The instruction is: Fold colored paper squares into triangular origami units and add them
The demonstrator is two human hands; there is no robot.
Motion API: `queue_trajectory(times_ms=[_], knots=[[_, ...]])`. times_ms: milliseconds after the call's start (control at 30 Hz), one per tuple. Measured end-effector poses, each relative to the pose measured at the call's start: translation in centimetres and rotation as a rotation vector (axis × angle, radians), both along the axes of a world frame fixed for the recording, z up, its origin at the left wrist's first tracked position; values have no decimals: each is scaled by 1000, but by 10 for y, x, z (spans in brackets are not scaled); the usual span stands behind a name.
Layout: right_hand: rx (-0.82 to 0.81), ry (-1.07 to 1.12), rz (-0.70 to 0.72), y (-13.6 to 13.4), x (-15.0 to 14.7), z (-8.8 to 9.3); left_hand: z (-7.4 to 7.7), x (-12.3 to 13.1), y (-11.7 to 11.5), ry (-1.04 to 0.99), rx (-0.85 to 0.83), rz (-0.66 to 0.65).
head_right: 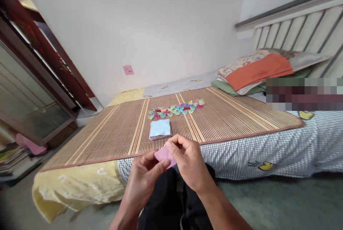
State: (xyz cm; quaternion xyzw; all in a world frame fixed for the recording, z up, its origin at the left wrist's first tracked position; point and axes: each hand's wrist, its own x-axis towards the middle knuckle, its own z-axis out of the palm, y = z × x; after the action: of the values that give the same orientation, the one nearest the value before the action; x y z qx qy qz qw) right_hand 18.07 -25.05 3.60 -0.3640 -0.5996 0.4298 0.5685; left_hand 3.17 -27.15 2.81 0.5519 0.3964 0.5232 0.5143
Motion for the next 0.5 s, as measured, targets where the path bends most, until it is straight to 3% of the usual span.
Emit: queue_trajectory(times_ms=[200, 500], knots=[[-3, -1, -106, 0, 9, -4, 1, 2, 4, 91, 72, -53], [65, -95, -102, 1, 18, -1, -7, 8, 17, -45, -50, -192]])
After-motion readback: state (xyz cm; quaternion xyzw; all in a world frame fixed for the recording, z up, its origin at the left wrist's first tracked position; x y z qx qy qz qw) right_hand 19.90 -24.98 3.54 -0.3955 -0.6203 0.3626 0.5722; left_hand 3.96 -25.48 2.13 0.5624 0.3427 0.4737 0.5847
